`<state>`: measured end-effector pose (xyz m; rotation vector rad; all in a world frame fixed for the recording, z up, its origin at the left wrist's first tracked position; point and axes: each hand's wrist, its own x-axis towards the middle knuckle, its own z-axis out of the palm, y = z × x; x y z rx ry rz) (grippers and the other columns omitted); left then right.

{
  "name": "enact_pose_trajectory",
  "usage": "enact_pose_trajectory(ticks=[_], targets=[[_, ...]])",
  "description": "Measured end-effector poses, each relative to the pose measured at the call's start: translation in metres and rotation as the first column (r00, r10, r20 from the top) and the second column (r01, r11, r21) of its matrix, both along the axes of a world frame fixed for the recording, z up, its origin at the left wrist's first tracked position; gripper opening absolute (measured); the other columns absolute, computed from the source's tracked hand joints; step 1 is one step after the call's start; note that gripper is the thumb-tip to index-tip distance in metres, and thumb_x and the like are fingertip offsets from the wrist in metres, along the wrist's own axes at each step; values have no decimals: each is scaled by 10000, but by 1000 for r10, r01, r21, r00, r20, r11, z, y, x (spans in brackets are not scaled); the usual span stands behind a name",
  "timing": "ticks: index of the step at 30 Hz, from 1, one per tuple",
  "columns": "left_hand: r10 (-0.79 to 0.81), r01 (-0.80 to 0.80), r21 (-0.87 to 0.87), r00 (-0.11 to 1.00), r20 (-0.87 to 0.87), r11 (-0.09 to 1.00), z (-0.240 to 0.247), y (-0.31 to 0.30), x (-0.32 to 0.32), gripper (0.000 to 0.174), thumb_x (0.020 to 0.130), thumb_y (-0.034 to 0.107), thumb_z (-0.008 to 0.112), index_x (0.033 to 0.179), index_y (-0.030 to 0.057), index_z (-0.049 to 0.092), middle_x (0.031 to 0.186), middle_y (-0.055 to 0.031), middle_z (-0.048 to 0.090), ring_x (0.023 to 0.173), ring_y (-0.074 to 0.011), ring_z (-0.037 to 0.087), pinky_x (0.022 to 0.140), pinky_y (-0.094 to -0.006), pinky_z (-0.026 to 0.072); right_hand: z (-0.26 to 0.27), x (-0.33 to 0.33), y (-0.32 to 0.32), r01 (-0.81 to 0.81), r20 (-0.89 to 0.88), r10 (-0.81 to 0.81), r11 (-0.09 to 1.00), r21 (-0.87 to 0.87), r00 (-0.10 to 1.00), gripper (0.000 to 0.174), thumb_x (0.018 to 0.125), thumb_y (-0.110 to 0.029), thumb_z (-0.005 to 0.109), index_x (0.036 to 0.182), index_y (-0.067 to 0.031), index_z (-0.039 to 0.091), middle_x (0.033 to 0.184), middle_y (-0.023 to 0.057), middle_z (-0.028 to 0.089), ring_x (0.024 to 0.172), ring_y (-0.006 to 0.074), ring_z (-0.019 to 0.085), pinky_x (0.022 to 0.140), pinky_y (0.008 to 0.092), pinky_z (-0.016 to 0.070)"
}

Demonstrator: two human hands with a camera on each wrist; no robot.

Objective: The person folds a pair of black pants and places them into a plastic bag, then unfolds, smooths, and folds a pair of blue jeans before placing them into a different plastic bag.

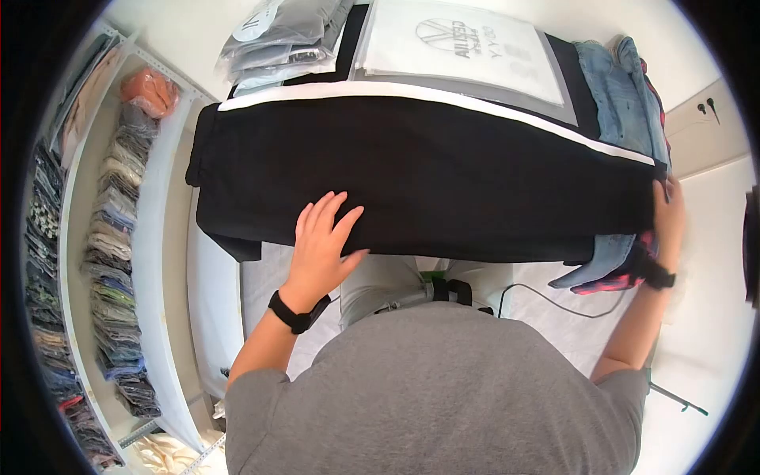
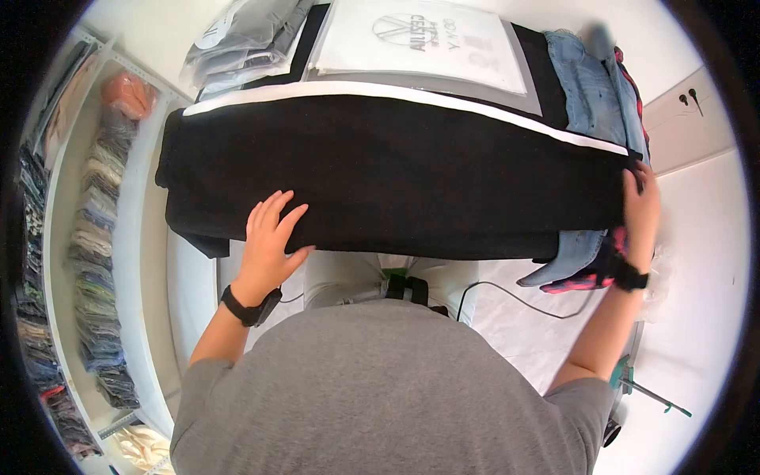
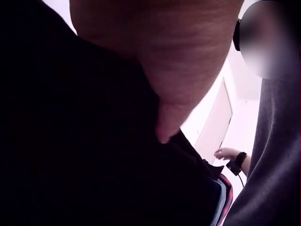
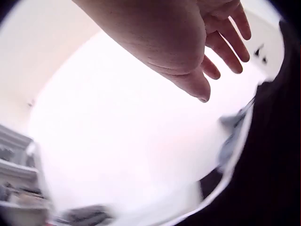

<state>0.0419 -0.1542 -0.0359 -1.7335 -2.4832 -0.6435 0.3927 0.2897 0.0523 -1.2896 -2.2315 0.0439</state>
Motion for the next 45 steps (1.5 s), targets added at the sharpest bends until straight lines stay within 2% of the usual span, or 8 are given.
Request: enact_pose_trajectory(ticks=[3,5,9,17,22,31,36,45], targets=[[11,-13,-45,998,-54,999,-6,-2,1,709,631,180,784,1278,109,501,1397,-157,386,1320,-338,331,1070,-528,235,3,-95,-126,-398,-114,383,898,-187,917,224,824,-137,639,1029,-44,642,1009,127,647,961,237,617,824,323,477],[38,-42,-68,997,-62,997,1,2,13,717,635,155,772,1293,115,489,1412,-160,367,1330,-339,316,1074,-536,222,-17,-140,-178,-770,-56,768,633,-82,638,292,707,-139,717,974,-46,642,1027,125,636,1006,303,598,873,393,469],[92,-95,-30,992,-86,995,-12,2,21,757,637,96,744,1334,131,448,1450,-171,305,1356,-339,271,1078,-560,194,-54,-195,-252,-907,-9,919,387,-168,394,503,707,-200,737,1160,-68,564,1217,139,547,1181,314,494,1010,468,359],[109,-84,286,991,-72,955,-10,-24,0,364,675,49,691,1036,79,651,1109,-66,622,1131,-243,542,1012,-461,363,-77,-225,-277,-872,8,873,487,-58,487,340,788,-223,672,1075,-61,588,1024,148,624,1025,341,596,900,412,468],[-45,77,358,994,-95,930,10,-21,-24,173,683,74,719,822,53,617,783,-61,577,729,-260,550,732,-382,447,-73,-232,-264,-862,2,876,474,-181,482,158,825,-184,625,892,-46,591,884,124,639,905,313,633,850,420,489],[-228,246,270,969,-95,931,32,-23,-25,217,650,126,753,811,66,621,727,-36,536,690,-227,534,647,-347,438,-82,-228,-281,-837,158,841,536,-108,518,535,698,-149,729,1195,-91,539,1248,108,558,1194,332,498,1006,433,389],[-149,146,-69,988,-39,987,43,-29,-41,676,577,-21,701,1224,76,531,1343,-109,474,1241,-310,437,1052,-425,324,-81,-232,-278,-840,116,851,525,-137,513,480,669,-106,732,1118,-89,563,1210,104,587,1146,335,542,934,403,459],[60,-65,-36,991,-119,997,41,-55,-130,332,624,-36,640,942,55,672,1016,-65,637,972,-265,602,840,-346,494,-75,-223,-250,-878,39,881,473,-73,471,254,670,-38,660,919,-63,616,1079,87,643,1042,274,606,802,369,520]])
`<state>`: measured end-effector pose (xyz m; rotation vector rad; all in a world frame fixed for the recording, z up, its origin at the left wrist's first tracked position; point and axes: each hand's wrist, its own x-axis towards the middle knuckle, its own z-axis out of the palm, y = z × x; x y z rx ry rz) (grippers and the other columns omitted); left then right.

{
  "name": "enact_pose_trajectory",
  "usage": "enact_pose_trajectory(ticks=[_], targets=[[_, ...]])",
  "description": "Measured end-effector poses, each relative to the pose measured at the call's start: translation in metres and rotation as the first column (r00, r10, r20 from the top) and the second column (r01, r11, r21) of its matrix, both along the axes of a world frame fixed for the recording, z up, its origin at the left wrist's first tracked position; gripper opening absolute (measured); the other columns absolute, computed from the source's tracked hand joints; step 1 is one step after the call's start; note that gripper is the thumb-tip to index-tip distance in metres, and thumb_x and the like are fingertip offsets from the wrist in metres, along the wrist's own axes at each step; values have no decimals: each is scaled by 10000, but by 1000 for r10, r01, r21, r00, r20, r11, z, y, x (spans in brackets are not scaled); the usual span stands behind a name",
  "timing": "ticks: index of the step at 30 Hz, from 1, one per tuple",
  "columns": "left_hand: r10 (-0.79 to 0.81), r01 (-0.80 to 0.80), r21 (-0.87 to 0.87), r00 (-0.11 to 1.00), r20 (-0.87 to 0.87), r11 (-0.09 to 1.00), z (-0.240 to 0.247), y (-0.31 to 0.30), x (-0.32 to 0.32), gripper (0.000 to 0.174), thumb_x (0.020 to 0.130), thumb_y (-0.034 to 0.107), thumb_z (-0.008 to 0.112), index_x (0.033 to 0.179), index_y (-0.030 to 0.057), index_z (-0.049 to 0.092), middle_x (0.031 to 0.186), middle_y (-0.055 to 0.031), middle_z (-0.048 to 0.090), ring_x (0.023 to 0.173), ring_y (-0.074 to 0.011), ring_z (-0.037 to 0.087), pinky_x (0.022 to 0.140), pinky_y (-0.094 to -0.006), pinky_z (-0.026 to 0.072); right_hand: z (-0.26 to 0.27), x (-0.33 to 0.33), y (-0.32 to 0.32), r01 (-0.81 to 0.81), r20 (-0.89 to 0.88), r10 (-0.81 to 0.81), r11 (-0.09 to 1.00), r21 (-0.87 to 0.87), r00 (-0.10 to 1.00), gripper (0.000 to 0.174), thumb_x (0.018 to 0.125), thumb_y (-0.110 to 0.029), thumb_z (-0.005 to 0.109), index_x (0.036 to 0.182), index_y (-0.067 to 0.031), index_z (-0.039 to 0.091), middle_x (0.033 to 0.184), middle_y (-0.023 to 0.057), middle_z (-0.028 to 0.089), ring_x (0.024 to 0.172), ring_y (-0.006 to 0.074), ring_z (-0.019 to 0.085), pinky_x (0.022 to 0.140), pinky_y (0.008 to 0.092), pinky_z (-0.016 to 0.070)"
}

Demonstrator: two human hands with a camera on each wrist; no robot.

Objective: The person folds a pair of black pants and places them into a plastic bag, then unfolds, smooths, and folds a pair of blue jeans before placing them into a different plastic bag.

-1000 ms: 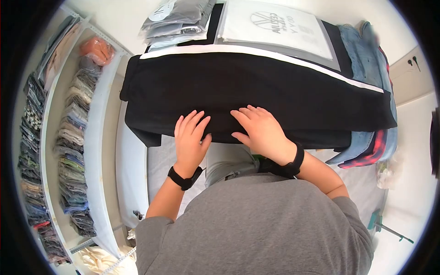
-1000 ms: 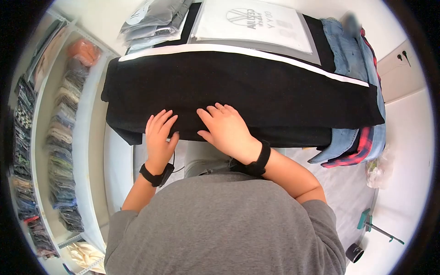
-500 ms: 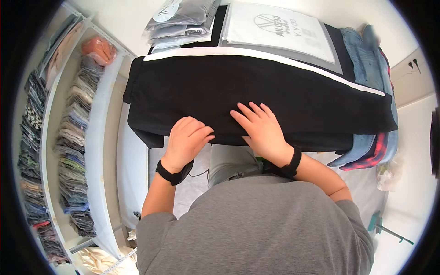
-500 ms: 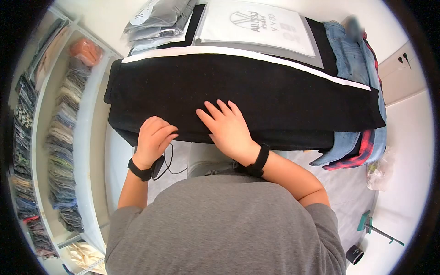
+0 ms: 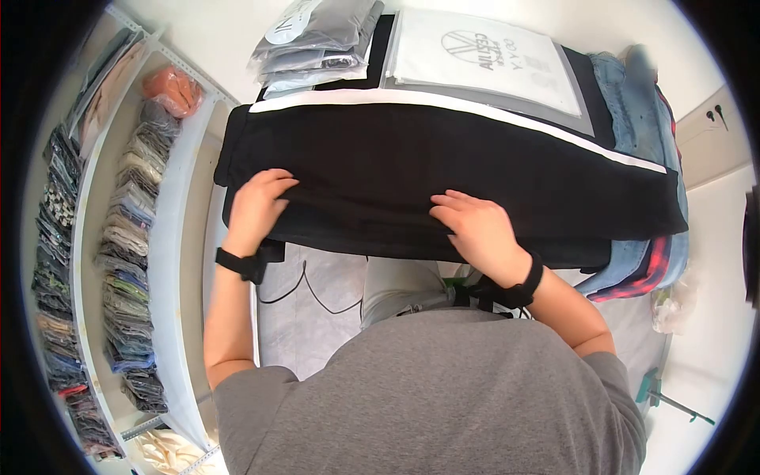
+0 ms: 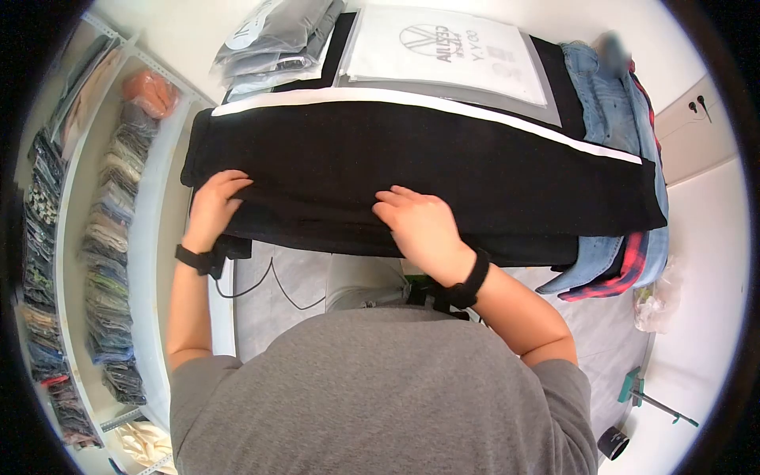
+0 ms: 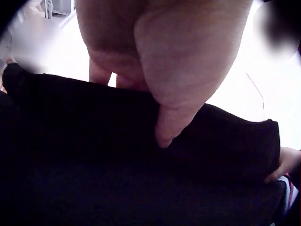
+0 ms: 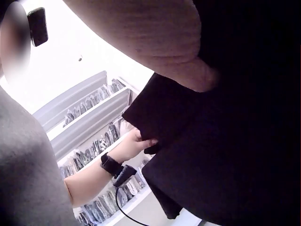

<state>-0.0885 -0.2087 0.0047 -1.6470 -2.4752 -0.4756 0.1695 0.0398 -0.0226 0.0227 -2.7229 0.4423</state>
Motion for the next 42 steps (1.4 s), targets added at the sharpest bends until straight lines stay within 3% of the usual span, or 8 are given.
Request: enact_pose_trajectory(ticks=[7,11,15,26,29,32,38,42], targets=[[109,-154,86,915,389,984,-7,-28,-73,167,794,26,616,949,-39,623,855,-163,635,856,-294,626,804,-328,474,25,28,57,365,303,-304,915,-171,903,273,656,-32,631,928,-39,638,887,155,654,858,334,625,742,373,507],[144,-134,-54,916,374,990,-2,-8,-98,251,888,202,574,915,-45,611,818,-194,620,792,-317,612,732,-352,464,29,24,89,374,358,-220,812,-449,907,236,757,-96,654,963,4,594,749,104,620,724,210,617,692,330,474],[243,-193,-184,920,307,964,-14,12,-104,326,910,278,553,854,-39,597,799,-219,601,771,-374,579,714,-392,450,30,17,102,398,494,-206,859,-323,845,272,826,-218,649,958,20,638,815,194,645,781,338,633,724,366,488],[310,-198,-287,850,425,937,-1,15,-119,398,887,341,594,789,-41,647,676,-220,601,627,-351,555,649,-373,460,7,13,102,494,460,-372,851,-178,806,350,903,-327,534,809,-6,635,772,195,628,795,388,604,713,441,477],[368,-288,-372,915,166,883,5,9,-117,389,874,332,614,739,-32,637,650,-189,597,600,-339,534,619,-366,450,14,9,99,518,476,-385,835,-185,791,344,896,-335,545,792,-20,635,756,182,627,779,377,608,702,435,477],[254,-262,-292,965,-67,920,-4,4,-110,368,861,318,634,732,-27,619,659,-175,597,595,-339,525,595,-369,436,16,10,96,523,502,-389,839,-154,772,327,878,-338,576,788,-32,643,735,168,626,748,356,614,685,422,477],[302,-422,348,887,350,837,2,-41,-115,203,896,183,587,874,-10,646,767,-122,643,719,-208,636,686,-293,488,19,9,92,553,494,-419,817,-160,762,309,839,-341,632,770,-41,656,688,147,620,693,329,617,646,397,475],[254,-297,291,951,177,909,45,-9,-28,149,892,110,559,953,12,654,931,-144,660,895,-270,636,789,-335,489,15,10,94,535,464,-420,832,-146,780,314,834,-350,634,764,-45,661,677,145,622,693,329,621,649,393,482]])
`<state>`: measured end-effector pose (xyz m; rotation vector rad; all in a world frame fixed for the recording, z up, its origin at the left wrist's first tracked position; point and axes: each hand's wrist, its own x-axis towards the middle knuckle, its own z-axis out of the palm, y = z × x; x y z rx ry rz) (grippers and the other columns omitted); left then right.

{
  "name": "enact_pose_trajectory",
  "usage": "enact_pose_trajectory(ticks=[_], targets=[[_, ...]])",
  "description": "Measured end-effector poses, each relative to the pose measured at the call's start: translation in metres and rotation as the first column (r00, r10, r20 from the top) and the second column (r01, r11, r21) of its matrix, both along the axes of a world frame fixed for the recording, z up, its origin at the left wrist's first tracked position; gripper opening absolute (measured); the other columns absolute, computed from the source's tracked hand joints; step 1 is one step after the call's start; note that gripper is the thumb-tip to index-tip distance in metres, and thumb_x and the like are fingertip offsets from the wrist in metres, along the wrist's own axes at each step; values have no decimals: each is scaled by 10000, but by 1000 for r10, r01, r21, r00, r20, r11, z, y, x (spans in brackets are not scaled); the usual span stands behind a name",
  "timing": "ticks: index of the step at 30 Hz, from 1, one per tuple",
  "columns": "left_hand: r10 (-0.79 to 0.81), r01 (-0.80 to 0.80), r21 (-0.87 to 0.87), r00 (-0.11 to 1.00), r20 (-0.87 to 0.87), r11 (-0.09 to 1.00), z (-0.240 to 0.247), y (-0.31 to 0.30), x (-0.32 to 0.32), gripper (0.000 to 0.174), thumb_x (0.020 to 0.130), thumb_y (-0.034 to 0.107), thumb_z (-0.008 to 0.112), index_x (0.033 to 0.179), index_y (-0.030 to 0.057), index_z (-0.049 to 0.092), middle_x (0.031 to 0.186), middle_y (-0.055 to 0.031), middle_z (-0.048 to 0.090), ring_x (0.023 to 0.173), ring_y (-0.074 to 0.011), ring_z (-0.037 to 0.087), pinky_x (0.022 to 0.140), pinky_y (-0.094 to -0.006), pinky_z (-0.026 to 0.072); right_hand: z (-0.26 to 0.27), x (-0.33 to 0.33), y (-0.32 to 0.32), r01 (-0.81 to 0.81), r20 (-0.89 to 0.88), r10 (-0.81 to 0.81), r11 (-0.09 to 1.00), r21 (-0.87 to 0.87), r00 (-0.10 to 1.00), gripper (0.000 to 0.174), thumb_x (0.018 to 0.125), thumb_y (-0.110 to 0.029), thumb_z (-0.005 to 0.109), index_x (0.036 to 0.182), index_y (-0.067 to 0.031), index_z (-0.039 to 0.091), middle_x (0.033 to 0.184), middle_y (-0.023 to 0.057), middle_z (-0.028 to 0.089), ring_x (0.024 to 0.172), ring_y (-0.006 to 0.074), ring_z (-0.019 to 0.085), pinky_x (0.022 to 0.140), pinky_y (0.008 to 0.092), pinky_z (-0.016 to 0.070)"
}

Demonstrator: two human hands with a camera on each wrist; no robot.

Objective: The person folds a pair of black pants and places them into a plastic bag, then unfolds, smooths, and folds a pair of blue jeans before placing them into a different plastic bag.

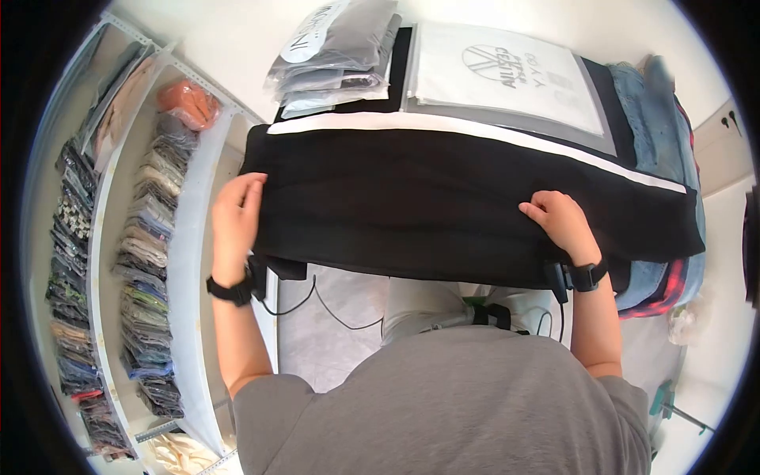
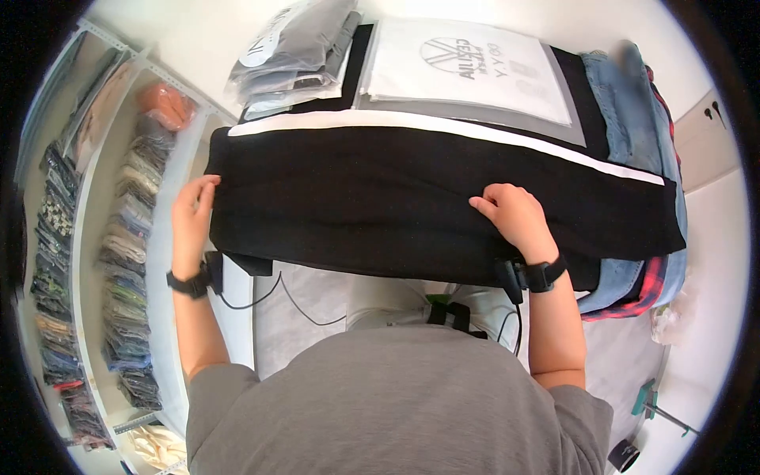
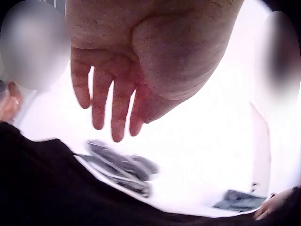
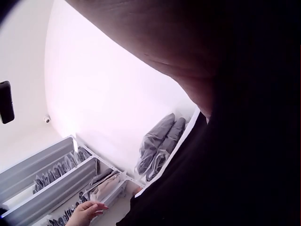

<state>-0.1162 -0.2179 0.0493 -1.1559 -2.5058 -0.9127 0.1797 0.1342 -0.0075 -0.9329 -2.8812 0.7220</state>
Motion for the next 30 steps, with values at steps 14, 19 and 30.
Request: enact_pose_trajectory(ticks=[14,19,30], targets=[[-278,245,-485,961,3,839,-79,134,129,541,869,396,570,1371,251,431,1471,-164,276,1310,-466,265,958,-677,272,5,90,38,189,-181,-199,979,-72,963,217,788,-204,687,789,7,636,665,135,621,628,256,611,613,329,478],[-204,203,-539,977,58,818,-75,140,135,557,867,352,580,1389,266,407,1503,-147,226,1340,-464,211,988,-677,223,12,188,78,784,-635,-606,620,0,479,227,797,-153,661,941,17,618,827,128,644,721,195,614,672,315,485],[-138,230,-541,969,206,809,-62,144,141,555,875,306,572,1401,261,402,1533,-111,174,1389,-424,132,1053,-657,116,14,249,152,239,-448,-836,387,-891,-317,304,810,-161,682,1057,-18,578,986,60,609,865,180,563,708,298,450]])
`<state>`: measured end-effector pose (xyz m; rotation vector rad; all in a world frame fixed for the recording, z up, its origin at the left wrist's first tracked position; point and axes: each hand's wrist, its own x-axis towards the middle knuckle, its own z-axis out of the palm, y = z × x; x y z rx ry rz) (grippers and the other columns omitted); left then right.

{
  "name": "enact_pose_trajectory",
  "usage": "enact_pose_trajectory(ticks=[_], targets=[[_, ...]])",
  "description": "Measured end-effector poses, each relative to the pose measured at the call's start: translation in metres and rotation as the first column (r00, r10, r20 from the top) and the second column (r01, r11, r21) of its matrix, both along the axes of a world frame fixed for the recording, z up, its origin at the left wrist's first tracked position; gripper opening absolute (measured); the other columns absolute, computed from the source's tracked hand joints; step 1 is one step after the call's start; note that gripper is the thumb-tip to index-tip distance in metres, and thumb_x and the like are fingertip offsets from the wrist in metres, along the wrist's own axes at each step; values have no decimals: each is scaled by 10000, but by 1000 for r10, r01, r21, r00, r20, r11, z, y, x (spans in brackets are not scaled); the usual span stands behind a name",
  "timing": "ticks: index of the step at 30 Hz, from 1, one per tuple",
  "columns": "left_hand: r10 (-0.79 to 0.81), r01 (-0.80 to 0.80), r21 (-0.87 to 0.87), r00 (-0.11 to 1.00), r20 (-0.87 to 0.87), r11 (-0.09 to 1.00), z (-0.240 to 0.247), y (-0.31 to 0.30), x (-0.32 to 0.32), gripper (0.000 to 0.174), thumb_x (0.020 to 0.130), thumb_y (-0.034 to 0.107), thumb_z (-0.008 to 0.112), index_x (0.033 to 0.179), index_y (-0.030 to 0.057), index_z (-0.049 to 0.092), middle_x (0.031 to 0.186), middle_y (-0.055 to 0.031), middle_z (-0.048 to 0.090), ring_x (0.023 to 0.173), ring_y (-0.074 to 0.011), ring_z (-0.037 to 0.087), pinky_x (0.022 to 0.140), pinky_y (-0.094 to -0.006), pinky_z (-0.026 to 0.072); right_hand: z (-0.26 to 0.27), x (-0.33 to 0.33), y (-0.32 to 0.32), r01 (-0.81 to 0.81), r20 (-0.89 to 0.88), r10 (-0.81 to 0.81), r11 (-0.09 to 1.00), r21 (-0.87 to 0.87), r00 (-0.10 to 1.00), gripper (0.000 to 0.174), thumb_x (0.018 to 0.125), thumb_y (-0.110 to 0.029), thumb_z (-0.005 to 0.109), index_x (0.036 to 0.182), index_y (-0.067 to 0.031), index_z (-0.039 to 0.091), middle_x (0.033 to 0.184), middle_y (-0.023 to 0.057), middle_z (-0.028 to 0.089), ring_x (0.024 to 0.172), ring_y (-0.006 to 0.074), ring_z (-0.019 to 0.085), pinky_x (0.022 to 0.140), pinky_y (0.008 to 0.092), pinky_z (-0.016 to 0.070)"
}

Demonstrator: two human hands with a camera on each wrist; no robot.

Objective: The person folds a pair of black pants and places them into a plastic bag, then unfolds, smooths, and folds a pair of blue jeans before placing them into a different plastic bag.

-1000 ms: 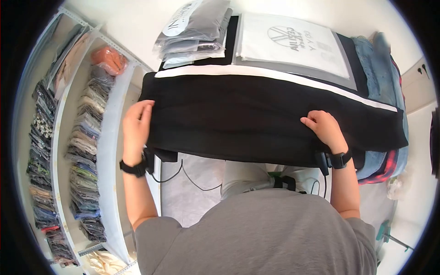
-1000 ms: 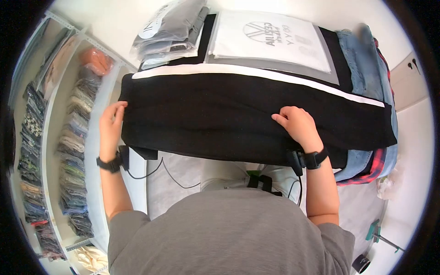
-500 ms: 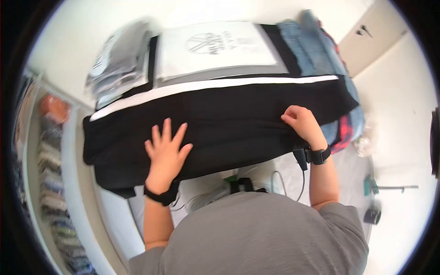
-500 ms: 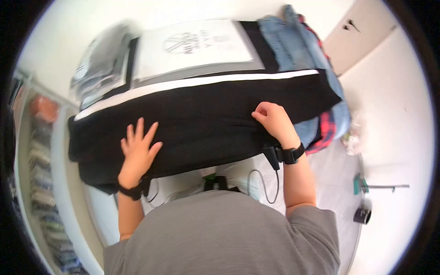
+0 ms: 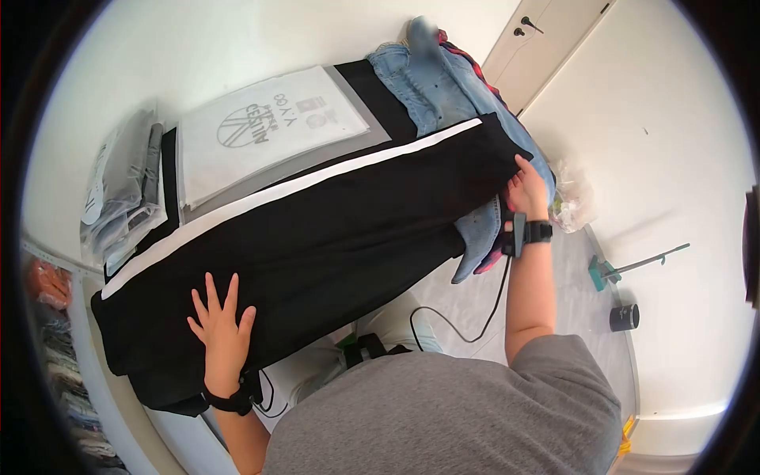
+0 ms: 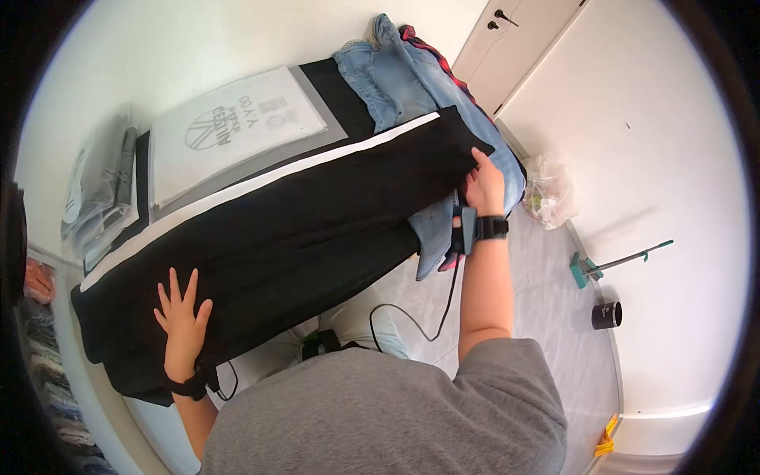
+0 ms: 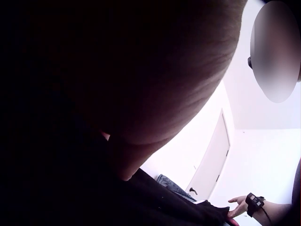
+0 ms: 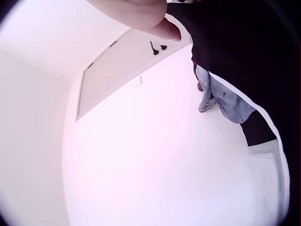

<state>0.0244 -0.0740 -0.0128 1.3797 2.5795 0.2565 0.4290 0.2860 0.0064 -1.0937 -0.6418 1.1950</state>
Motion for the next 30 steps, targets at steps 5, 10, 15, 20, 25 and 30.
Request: enact_pose_trajectory(ticks=[5,10,15,20,25,30], targets=[[0,0,4,1000,-6,1000,-1,-1,0,553,877,308,569,1402,259,400,1535,-105,173,1391,-419,128,1057,-652,109,21,-4,30,-323,-113,304,916,-238,946,255,854,-203,649,1045,-38,611,1032,82,660,930,242,626,829,373,498],[-6,6,28,1000,-18,1000,-4,-3,0,550,878,306,572,1399,254,404,1531,-109,178,1388,-422,135,1048,-663,123,24,14,58,-474,83,523,819,-322,848,244,823,-161,675,1006,-3,640,968,91,686,858,234,663,788,367,534],[-6,7,32,1000,-27,999,-4,-3,0,553,872,301,584,1395,252,411,1529,-112,179,1387,-422,135,1044,-670,125,-12,15,75,-102,565,47,993,66,824,297,800,-135,694,1005,68,623,952,172,667,842,269,661,760,344,537],[-6,6,43,1000,-8,999,-4,-4,0,551,869,293,589,1390,249,418,1529,-110,178,1388,-422,129,1046,-669,116,-3,27,63,-283,32,285,957,-56,958,312,841,-126,667,1073,68,594,1066,167,645,928,273,642,836,357,516],[-1,1,32,1000,-5,999,-5,-2,0,548,873,299,582,1393,248,415,1530,-110,178,1390,-420,125,1048,-666,108,6,-4,21,-427,-82,421,900,-89,903,296,898,-136,593,1138,36,574,1173,139,609,1056,278,595,927,369,480],[3,-3,41,1000,-9,999,-5,-2,0,545,876,303,576,1393,250,414,1530,-111,179,1391,-419,128,1049,-664,106,6,-10,29,-302,206,319,947,-110,925,333,921,-175,559,1145,71,559,1140,138,623,995,284,622,886,339,487]])
